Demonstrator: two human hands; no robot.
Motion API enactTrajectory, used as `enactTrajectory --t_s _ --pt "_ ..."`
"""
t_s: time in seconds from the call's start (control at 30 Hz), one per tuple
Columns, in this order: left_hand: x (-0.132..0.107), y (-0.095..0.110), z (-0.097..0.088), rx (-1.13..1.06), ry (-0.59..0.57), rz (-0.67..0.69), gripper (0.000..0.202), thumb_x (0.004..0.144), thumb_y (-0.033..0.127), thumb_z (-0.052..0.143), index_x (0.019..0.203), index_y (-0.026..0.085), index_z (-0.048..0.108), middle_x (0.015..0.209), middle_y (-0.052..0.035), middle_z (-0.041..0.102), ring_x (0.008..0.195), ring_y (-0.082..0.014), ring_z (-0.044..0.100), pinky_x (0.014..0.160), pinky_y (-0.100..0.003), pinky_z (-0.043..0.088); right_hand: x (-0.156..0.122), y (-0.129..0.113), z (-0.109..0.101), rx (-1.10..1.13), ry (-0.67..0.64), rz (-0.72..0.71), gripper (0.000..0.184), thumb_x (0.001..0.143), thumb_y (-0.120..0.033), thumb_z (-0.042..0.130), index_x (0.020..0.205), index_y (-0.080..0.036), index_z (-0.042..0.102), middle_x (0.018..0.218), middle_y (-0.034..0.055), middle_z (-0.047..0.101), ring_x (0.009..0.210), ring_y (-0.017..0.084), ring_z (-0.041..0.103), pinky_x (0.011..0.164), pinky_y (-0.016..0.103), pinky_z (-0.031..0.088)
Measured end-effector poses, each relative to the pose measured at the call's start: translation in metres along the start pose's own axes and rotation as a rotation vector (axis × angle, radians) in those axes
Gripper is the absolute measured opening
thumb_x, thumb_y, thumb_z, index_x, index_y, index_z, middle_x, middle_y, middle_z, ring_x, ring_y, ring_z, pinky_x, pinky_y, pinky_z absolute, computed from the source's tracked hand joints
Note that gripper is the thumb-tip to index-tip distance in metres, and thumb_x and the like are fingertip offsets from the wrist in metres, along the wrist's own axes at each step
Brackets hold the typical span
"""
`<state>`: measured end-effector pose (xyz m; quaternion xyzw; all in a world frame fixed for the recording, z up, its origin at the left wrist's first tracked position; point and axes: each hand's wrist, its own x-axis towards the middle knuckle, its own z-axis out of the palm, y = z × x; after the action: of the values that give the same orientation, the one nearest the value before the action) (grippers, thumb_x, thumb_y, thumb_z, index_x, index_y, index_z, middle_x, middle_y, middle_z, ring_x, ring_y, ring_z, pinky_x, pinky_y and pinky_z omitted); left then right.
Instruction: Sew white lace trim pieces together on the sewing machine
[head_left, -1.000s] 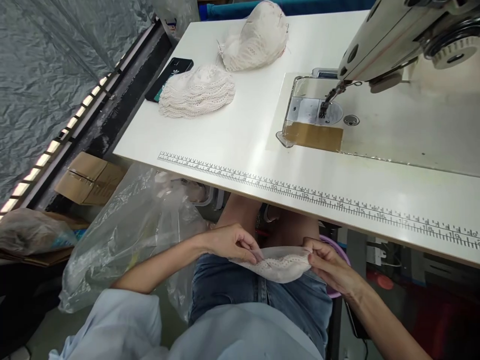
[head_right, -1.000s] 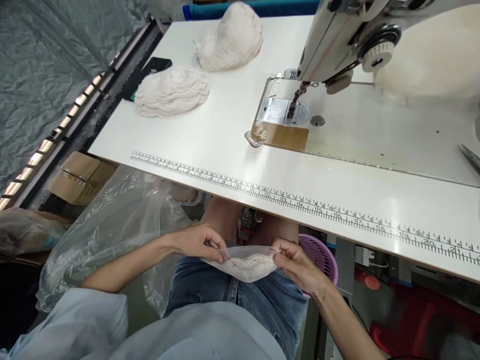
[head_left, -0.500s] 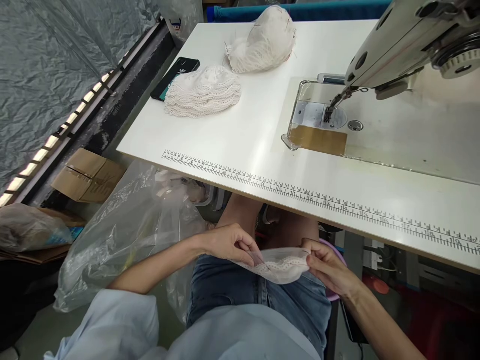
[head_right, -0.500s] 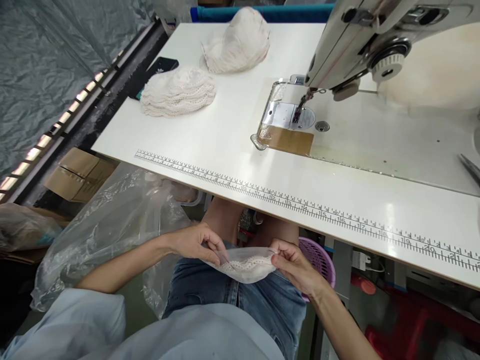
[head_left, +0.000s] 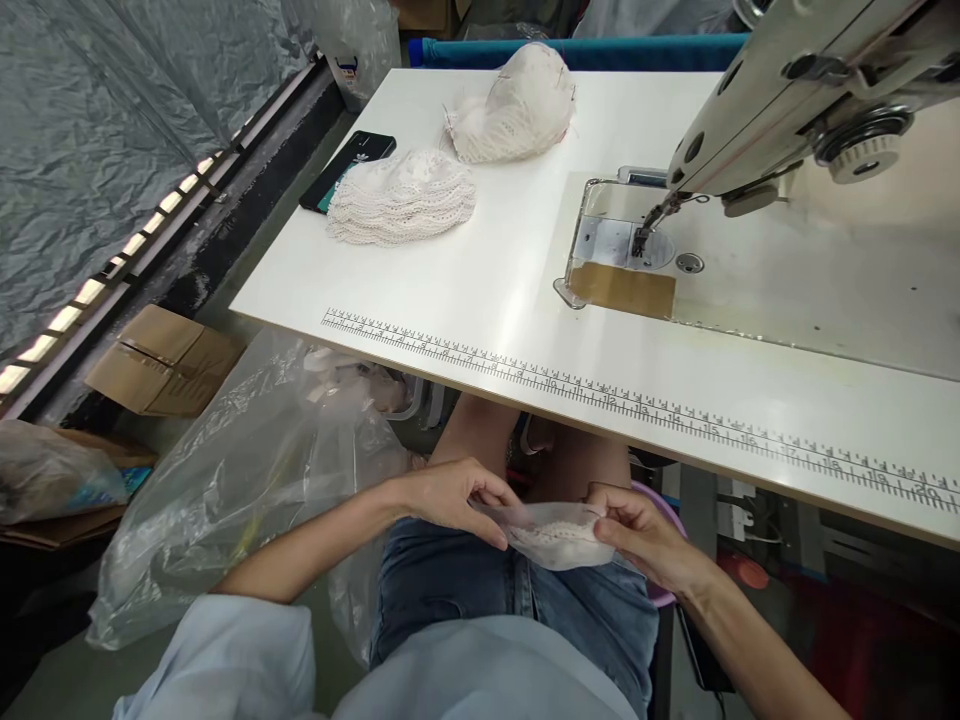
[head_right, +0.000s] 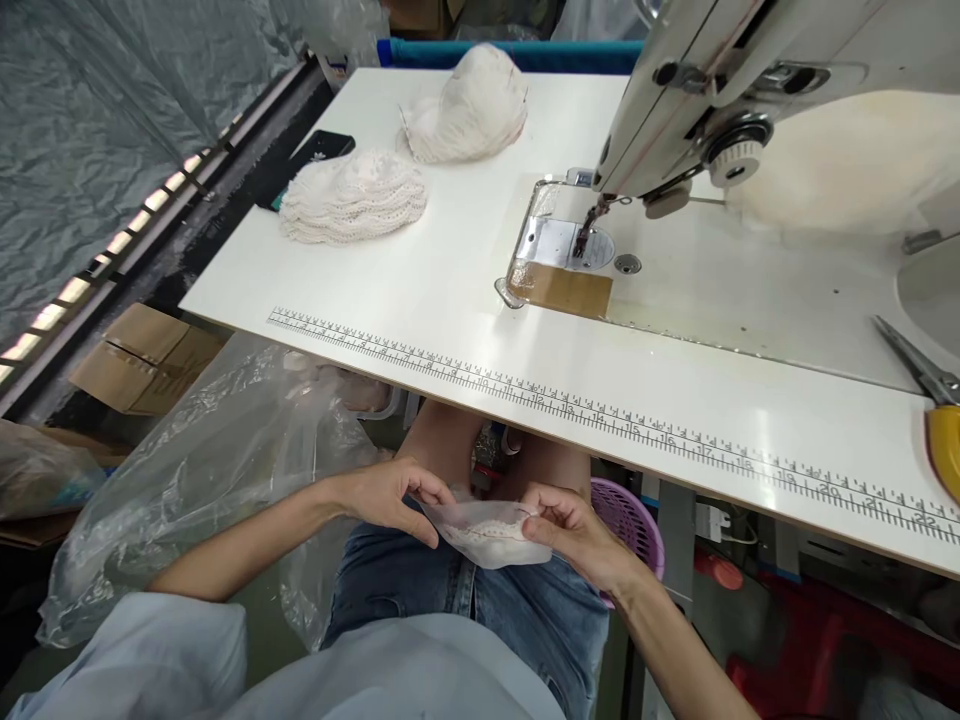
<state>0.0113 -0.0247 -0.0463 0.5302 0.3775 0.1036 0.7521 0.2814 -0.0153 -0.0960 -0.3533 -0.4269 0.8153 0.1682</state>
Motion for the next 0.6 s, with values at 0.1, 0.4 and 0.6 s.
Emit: enactTrajectory --t_s 0.1,0.4,0.6 --pt "0.008 0.000 0.006 -0.031 0.006 -0.018 0.033 0.069 0.027 0.073 0.098 0.012 0.070 0.089 -0.0067 0.072 0.082 -0.0168 0.067 0.073 -0.020 0.050 -0.001 -0.004 0.002 -0.035 -0.001 0.009 0.037 0.072 -0.050 0.069 0.067 -0.016 0.054 0.060 -0.0018 0.049 0.054 0.010 0.040 0.050 0.022 0.030" --pt "0.001 0.002 -0.001 -0.041 -0.006 -0.071 0.024 0.072 0.026 0.069 0.092 0.013 0.072 0.081 -0.0048 0.073 0.074 -0.0139 0.067 0.068 -0.018 0.050 0.002 -0.014 0.010 -0.089 -0.067 0.017 0.033 0.075 -0.047 0.067 0.069 -0.016 0.058 0.066 0.0003 0.053 0.061 0.011 0.046 0.056 0.023 0.035" --pt "0.008 0.005 0.004 -0.050 0.003 -0.050 0.033 0.064 0.025 0.076 0.093 0.011 0.071 0.086 -0.0063 0.072 0.078 -0.0161 0.066 0.071 -0.020 0.049 0.004 -0.020 0.014 -0.122 -0.064 0.028 0.030 0.079 -0.044 0.064 0.071 -0.015 0.058 0.066 -0.0002 0.052 0.061 0.011 0.045 0.056 0.023 0.035"
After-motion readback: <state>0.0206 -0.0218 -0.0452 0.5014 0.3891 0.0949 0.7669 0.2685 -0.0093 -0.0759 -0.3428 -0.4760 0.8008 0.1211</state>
